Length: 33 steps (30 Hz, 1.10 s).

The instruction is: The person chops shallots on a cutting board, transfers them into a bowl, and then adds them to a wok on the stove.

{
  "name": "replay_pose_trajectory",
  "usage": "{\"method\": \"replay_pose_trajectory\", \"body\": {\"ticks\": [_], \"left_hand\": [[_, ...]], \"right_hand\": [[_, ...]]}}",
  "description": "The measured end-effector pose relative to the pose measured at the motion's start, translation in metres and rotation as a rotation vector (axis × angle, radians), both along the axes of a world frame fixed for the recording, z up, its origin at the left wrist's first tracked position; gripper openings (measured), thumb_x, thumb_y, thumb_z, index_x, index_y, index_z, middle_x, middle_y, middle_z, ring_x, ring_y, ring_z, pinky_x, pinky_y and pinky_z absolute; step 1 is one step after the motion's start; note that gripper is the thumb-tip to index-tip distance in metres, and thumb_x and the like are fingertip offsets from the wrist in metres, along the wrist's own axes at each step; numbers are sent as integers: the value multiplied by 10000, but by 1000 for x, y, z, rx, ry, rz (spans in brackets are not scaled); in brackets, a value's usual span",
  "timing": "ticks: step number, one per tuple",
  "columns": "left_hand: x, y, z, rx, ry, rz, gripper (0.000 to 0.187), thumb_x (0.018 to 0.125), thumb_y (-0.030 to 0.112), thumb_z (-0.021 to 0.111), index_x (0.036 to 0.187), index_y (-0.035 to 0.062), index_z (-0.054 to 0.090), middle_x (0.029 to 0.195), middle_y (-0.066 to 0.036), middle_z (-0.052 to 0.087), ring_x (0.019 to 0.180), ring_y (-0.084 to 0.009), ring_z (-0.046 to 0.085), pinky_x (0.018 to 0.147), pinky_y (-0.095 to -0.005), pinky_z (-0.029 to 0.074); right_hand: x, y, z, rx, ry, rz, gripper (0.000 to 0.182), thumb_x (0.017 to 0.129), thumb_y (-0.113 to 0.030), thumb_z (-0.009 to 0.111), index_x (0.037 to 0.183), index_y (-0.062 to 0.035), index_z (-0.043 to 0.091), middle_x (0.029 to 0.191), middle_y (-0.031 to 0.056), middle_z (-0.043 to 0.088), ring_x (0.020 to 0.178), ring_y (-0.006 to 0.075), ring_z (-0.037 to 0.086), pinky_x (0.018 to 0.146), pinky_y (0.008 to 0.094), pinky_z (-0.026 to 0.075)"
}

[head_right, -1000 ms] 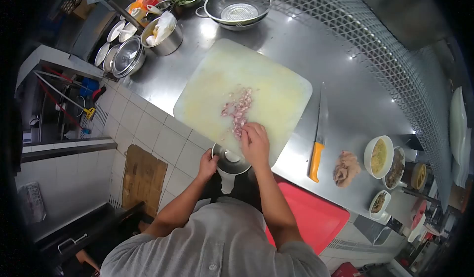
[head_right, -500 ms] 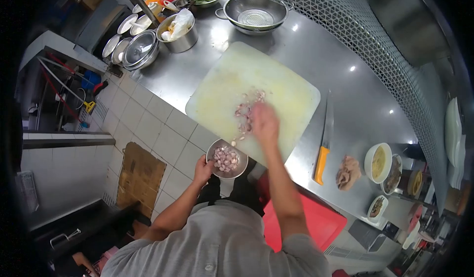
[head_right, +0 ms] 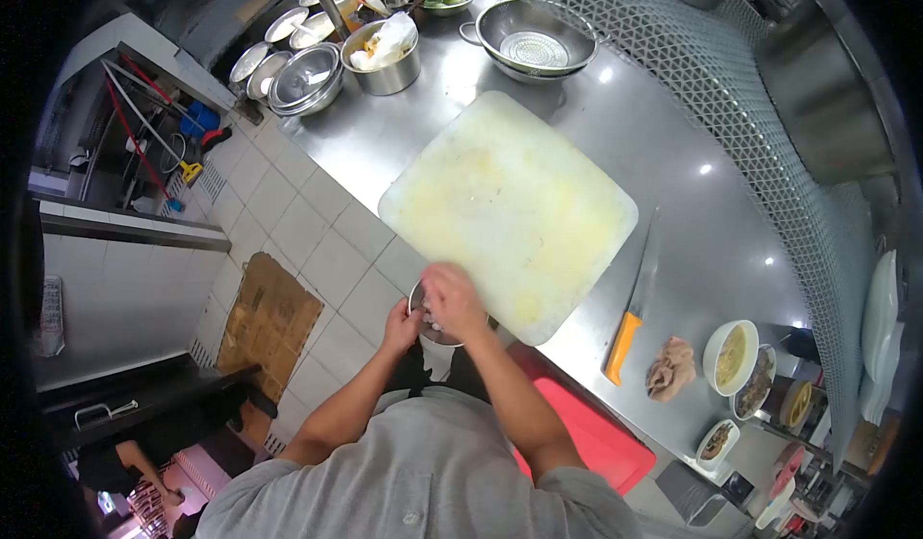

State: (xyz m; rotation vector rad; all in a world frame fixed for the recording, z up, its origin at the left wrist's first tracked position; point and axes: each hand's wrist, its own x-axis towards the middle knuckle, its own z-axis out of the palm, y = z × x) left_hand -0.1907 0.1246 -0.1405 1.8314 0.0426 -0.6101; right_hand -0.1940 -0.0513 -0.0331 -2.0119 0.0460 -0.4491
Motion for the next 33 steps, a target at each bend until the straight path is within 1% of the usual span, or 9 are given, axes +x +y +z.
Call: {"method": "replay_pose_trajectory", "body": {"ticks": [4,10,20,25,27,29,30,31,33], "left_hand": [[-4,16,-9,17,-89,-20,248,871,196,622,1002,-14,637,783,-95,645,726,-170,602,687,-324,490],[1,31,4,58,-19,-33,251,853,145,602,1036,-21,646,824,-112,670,752,-188,629,704,-339,505],[49,90,46,132,-77,185,258,817,160,619,1005,-12,658,824,-119,678,748,-192,638,700,-337,516],[106,152,105,-28,10,464,274,825,167,601,1030,-11,637,832,-142,674,746,-216,638,688,-353,509],[128,180,110,-100,-33,460,254,839,151,580,1031,-10,626,841,-155,666,743,-228,632,695,-368,507],[173,207,106,103,-217,337,264,865,155,576,1064,-16,602,824,-165,675,742,-281,657,697,-392,514],[191,211,157,324,-106,250,344,892,201,593,1139,-35,551,1066,-235,658,987,-387,649,859,-432,506],[207,219,154,318,-106,251,344,892,201,593,1139,-35,551,1066,-235,658,987,-387,649,859,-432,506],[238,231,143,460,-727,236,481,922,279,599,1258,-47,488,1369,-298,480,1248,-476,486,1051,-452,408]], "right_hand": [[-23,13,20,102,-13,183,183,882,-45,598,1032,13,685,1081,189,681,1074,346,636,938,415,502],[-16,-120,10,29,22,-556,259,1012,-139,499,1065,39,680,1104,184,679,1049,312,642,960,388,484],[47,62,25,-142,83,429,124,888,-83,611,959,-3,674,981,173,639,940,382,610,839,436,503],[130,93,63,-331,-72,-5,318,857,-156,666,1136,-8,624,975,189,638,936,361,621,840,427,505],[160,112,44,60,567,274,476,872,-173,608,1304,15,546,1092,203,657,1005,315,645,911,389,500],[201,137,25,198,619,445,484,867,-168,535,1308,32,542,1146,218,656,1065,309,640,954,383,480],[210,150,19,139,572,403,483,859,-142,514,1310,29,543,1166,225,653,1094,318,632,972,381,470],[218,163,21,79,528,364,485,852,-115,493,1312,26,544,1186,232,649,1122,327,624,989,379,461],[244,183,29,146,602,347,489,844,-101,490,1313,28,544,1200,230,647,1149,308,615,1007,380,447]]}}
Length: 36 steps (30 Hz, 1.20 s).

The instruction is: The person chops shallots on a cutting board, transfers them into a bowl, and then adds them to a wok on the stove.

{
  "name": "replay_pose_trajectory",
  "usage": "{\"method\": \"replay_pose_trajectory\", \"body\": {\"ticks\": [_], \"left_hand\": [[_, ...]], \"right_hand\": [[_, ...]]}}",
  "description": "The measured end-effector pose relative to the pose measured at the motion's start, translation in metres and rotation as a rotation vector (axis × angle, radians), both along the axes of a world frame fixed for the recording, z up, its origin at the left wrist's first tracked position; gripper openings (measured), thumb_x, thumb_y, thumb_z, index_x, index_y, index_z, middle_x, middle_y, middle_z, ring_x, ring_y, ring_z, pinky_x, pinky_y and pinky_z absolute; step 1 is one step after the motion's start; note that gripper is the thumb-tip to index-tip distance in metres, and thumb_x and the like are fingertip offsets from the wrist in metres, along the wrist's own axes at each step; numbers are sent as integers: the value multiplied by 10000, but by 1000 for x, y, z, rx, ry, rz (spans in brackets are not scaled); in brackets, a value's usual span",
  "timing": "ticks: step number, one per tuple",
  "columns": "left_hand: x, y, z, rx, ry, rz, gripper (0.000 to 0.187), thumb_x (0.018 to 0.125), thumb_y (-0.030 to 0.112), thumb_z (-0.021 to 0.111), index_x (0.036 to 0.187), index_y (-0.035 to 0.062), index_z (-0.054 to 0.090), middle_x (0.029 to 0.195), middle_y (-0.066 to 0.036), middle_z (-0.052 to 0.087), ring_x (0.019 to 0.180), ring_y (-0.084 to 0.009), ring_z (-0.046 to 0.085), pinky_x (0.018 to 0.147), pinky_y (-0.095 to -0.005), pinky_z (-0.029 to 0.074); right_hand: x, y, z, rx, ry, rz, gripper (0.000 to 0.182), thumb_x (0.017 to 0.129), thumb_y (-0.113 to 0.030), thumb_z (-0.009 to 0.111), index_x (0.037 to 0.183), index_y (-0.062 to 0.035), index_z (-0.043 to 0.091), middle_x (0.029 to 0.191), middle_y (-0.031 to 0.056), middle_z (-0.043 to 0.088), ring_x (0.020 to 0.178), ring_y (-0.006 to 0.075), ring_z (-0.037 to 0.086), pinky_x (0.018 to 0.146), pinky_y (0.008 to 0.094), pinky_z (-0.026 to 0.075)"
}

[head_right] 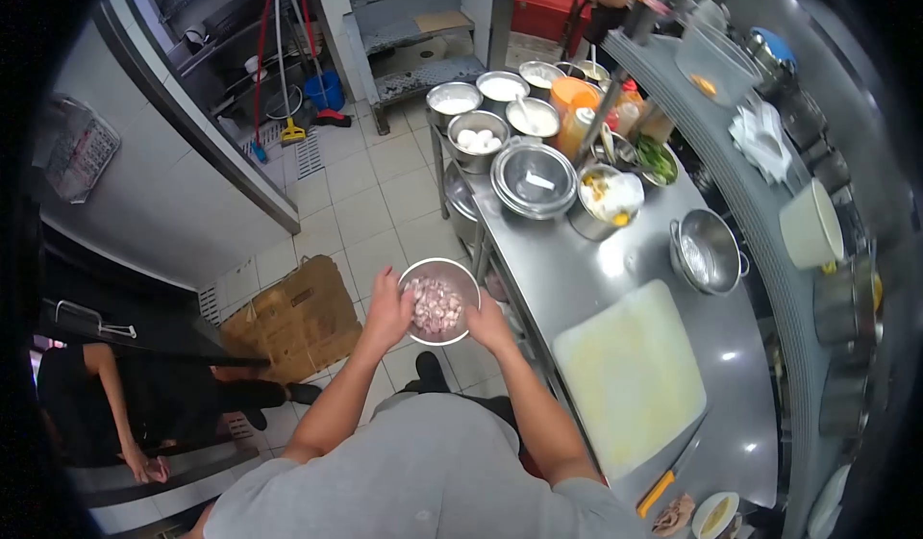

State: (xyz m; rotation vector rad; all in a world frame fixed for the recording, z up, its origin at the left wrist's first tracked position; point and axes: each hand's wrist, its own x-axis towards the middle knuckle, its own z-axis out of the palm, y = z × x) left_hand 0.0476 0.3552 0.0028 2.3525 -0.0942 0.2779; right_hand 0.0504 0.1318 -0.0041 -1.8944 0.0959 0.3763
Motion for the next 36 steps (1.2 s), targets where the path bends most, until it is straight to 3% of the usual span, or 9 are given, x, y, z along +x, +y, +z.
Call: {"method": "replay_pose_trajectory", "body": {"ticks": [4,7,9,11,16,20,26,32,36], "left_hand": [[45,9,38,357,0,-210,524,957,299,567,1334,-46,452,1521,-325,239,1386,-473,311,1161,-506,257],[87,41,3,-105,-207,189,476,982,273,524,1339,-38,476,1416,-301,438,1259,-385,521,1050,-530,432],[98,66,18,-914,833,65,402,976,220,512,1290,-32,524,1233,-198,618,1030,-266,674,805,-454,597],[105,73,0,-1121,673,231,331,948,142,512,1223,-30,576,1045,-106,687,841,-180,705,616,-333,613],[124,88,-15,-1064,591,489,362,959,132,495,1287,-17,531,1134,-138,655,909,-211,697,649,-352,624],[149,86,-7,-1111,561,712,395,963,106,477,1339,-13,492,1202,-156,624,959,-241,687,665,-368,627],[193,77,-4,-1132,516,809,361,960,140,507,1296,12,537,1133,-94,653,887,-164,666,632,-297,571],[273,76,-8,-992,542,646,391,948,151,497,1314,15,522,1154,-108,648,946,-180,655,680,-342,581],[323,74,-11,-1011,551,567,380,956,139,480,1315,18,514,1132,-116,651,929,-183,666,667,-333,589]], "right_hand": [[65,28,6,-43,-34,-30,490,837,-69,488,1315,23,543,1210,217,645,1154,297,611,1011,372,446],[115,36,10,7,-80,85,459,847,-97,520,1288,27,548,1183,227,653,1068,315,644,950,386,485],[154,48,59,136,147,268,445,876,-176,584,1265,39,562,1087,224,689,833,297,697,801,393,545],[229,49,56,68,122,386,429,883,-196,597,1252,22,589,1035,200,703,783,270,694,770,390,549],[487,54,15,-501,-508,259,260,871,-171,601,1076,-95,741,1011,173,727,901,324,709,854,432,546],[612,78,-53,-775,-389,295,281,791,-84,595,1015,-115,763,1043,198,708,1007,365,670,938,430,521],[646,107,-122,-866,-431,666,252,724,-60,633,925,-120,773,967,193,719,970,359,687,900,423,543],[621,107,-10,-600,-450,505,161,779,-65,666,903,-34,764,889,207,718,784,354,710,774,415,569],[567,142,70,-220,-187,857,210,866,-141,669,1012,-4,732,821,118,718,726,180,704,682,344,565]]}}
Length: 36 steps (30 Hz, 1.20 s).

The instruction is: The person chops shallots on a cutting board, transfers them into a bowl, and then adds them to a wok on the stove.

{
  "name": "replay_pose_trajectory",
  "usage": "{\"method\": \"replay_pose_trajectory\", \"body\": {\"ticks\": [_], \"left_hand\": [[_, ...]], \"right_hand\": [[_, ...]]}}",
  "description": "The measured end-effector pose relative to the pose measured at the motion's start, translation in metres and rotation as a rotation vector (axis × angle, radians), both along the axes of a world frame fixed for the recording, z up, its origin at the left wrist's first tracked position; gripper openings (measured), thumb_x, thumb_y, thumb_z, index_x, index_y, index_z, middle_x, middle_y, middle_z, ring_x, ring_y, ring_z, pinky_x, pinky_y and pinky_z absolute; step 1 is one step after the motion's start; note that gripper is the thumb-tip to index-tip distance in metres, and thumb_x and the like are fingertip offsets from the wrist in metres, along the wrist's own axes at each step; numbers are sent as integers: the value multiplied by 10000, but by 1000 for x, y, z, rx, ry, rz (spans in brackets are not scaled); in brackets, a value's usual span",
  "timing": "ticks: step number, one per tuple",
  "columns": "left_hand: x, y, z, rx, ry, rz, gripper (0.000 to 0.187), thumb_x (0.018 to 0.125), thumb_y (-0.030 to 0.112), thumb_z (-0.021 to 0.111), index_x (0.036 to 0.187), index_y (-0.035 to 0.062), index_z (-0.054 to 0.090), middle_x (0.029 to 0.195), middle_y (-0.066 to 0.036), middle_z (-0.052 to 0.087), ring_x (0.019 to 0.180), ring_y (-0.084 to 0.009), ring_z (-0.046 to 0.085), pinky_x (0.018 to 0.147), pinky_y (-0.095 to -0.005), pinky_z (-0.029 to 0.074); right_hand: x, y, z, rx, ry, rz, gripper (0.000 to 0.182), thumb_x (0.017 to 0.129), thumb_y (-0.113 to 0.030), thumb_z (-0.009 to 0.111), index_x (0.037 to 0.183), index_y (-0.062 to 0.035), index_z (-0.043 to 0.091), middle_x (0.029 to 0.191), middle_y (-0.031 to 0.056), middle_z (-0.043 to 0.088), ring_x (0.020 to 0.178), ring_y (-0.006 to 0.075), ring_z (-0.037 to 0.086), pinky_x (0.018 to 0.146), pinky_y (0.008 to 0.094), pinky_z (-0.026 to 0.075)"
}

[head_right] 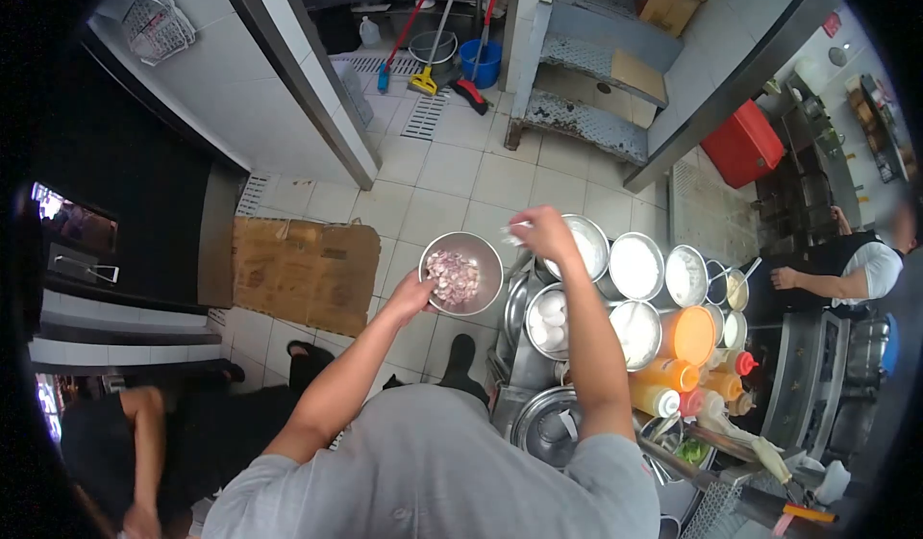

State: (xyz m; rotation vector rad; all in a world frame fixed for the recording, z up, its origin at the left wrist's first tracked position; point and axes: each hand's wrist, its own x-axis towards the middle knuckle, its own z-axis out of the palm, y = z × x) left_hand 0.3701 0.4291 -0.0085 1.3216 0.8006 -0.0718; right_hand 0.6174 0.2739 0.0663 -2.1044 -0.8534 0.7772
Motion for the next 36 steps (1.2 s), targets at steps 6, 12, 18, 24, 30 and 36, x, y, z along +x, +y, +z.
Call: {"method": "replay_pose_trajectory", "body": {"ticks": [6,12,18,24,30,36], "left_hand": [[22,-1,-2,-74,-7,-49,342,967,119,454,1287,19,521,1086,-108,663,849,-167,683,638,-318,602],[33,-17,-48,81,-143,-3,318,953,97,472,1255,26,540,979,-92,676,752,-158,683,598,-309,597],[10,-10,-58,-36,-144,64,346,930,70,439,1258,14,534,1026,-108,660,777,-176,684,585,-308,594],[-16,11,-32,-107,-185,234,385,927,71,419,1292,-9,509,1130,-154,640,911,-242,700,682,-381,632],[-64,40,-15,-92,-116,333,418,927,78,414,1328,-3,500,1164,-176,635,956,-257,694,717,-403,632],[-71,48,-18,-76,-192,412,388,916,76,424,1270,-11,555,1136,-155,659,964,-254,693,718,-402,629]], "right_hand": [[-54,30,3,21,-264,177,221,872,-152,649,1025,-18,734,885,181,727,843,290,712,780,381,546],[-120,34,-61,-138,-432,118,453,822,-173,685,1261,-103,597,1218,298,574,1152,456,554,939,490,501],[-109,50,-76,-304,-348,214,276,860,-105,573,1126,-52,621,1124,311,618,1073,467,602,917,525,498],[-124,100,-65,-321,-600,395,321,974,-305,493,1031,-35,659,911,265,693,868,443,683,802,514,550],[-135,147,-52,-103,-385,621,359,883,-314,647,1123,-50,687,1063,289,659,1051,437,630,935,484,502],[-168,148,-70,140,-599,798,402,819,-172,666,1202,-56,629,1125,284,638,1077,439,609,955,479,492]]}}
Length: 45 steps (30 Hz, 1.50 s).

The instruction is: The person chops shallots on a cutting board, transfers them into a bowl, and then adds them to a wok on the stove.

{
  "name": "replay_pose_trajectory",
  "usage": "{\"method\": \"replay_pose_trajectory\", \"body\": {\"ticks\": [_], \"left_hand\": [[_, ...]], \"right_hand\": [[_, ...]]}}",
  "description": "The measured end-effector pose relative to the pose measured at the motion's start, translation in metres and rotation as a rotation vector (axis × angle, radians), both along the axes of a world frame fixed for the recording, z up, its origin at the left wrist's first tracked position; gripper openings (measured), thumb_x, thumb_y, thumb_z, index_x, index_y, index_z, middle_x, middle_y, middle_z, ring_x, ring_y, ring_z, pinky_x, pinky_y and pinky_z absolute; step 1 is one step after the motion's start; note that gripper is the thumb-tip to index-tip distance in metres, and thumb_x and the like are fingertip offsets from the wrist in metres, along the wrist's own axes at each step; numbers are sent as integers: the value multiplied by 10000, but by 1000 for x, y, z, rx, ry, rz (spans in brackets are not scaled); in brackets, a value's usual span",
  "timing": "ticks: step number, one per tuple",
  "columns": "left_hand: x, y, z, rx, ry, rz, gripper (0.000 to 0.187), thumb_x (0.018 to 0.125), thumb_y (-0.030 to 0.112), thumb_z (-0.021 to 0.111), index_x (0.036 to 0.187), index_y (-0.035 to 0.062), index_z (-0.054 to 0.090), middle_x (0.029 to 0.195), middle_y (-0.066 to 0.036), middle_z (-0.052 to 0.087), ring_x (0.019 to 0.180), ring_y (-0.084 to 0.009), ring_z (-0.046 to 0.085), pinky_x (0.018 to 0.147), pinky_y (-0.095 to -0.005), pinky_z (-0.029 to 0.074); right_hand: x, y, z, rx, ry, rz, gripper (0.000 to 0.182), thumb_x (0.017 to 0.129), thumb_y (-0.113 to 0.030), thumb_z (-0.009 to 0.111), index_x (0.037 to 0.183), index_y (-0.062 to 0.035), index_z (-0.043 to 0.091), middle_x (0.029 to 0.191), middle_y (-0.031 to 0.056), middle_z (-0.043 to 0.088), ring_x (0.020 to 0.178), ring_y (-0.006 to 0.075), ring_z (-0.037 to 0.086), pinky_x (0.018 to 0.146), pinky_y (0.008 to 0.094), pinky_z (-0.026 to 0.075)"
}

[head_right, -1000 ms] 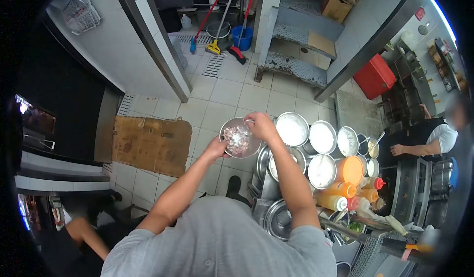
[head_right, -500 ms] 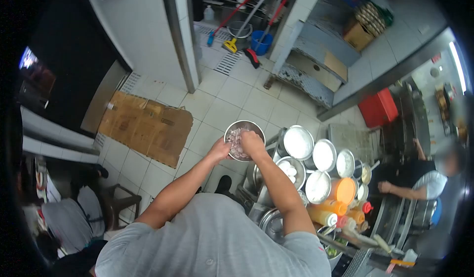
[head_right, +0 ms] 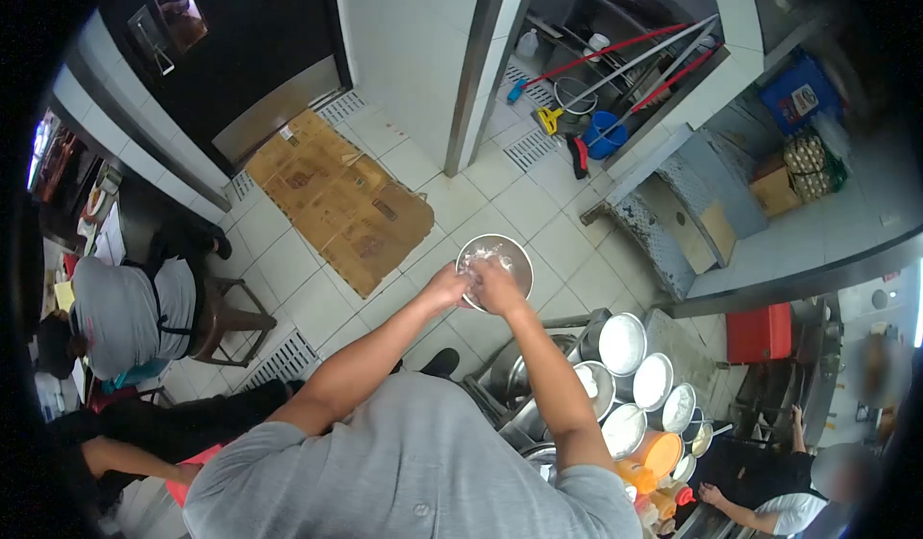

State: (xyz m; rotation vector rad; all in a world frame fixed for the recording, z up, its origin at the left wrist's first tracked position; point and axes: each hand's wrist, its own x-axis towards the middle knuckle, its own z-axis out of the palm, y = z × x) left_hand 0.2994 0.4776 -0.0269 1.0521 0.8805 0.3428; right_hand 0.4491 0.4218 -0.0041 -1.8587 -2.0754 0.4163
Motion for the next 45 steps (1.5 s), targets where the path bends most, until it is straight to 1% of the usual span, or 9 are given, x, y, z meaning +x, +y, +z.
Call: {"method": "replay_pose_trajectory", "body": {"ticks": [17,19,25,29,32,36,38,42,45], "left_hand": [[81,-37,4,-139,-88,-205,367,977,142,491,1321,16,515,1200,-143,645,1014,-226,685,769,-404,621],[91,-37,-1,-150,-125,-225,377,969,127,486,1330,18,506,1210,-141,640,1025,-223,680,780,-404,617],[98,-42,-3,-143,-84,-194,407,937,103,467,1335,23,494,1204,-122,638,1016,-219,676,780,-399,610],[87,-45,13,-134,-34,-214,401,931,118,475,1320,25,510,1187,-112,642,1004,-206,674,782,-395,606],[80,-50,6,-137,-44,-201,395,927,102,468,1310,18,519,1167,-108,646,981,-197,675,780,-380,606],[76,-45,-5,-137,-37,-200,401,930,82,452,1319,3,512,1186,-125,643,997,-204,680,767,-362,610],[78,-50,-7,-127,-48,-207,402,932,78,449,1321,-3,509,1195,-132,641,1006,-207,681,762,-357,612],[72,-53,-1,-81,12,-265,396,955,117,461,1336,21,508,1213,-124,639,1023,-208,678,767,-375,610],[66,-55,-2,-94,-18,-328,402,979,178,493,1356,36,498,1214,-110,638,1006,-211,682,769,-389,612]], "right_hand": [[108,-71,105,-189,365,-612,243,815,-107,663,1040,-64,746,962,208,722,909,366,702,841,425,551],[163,-98,71,94,103,-701,185,850,-149,654,976,-41,738,703,132,701,640,234,700,649,373,542],[269,-189,-97,-380,-365,-832,219,779,-232,701,793,-17,745,843,212,706,865,382,693,810,462,544],[262,-193,-147,-567,-268,-886,223,782,-217,661,925,-85,770,1054,163,718,935,348,700,854,437,552],[268,-204,-152,-521,-184,-805,150,763,-191,647,799,-95,757,831,163,724,778,343,708,746,428,571],[271,-220,-109,-414,83,-955,104,769,-109,647,712,-34,692,661,119,687,595,237,660,629,379,569],[268,-220,-76,-249,840,-1198,153,774,29,650,907,43,724,793,130,716,705,179,682,652,328,585],[199,-166,36,-170,968,-1059,209,836,67,561,979,75,713,815,106,697,755,99,665,611,292,579],[131,-118,51,-367,541,-569,270,828,-24,596,1064,30,715,880,204,717,837,272,706,771,375,581]]}}
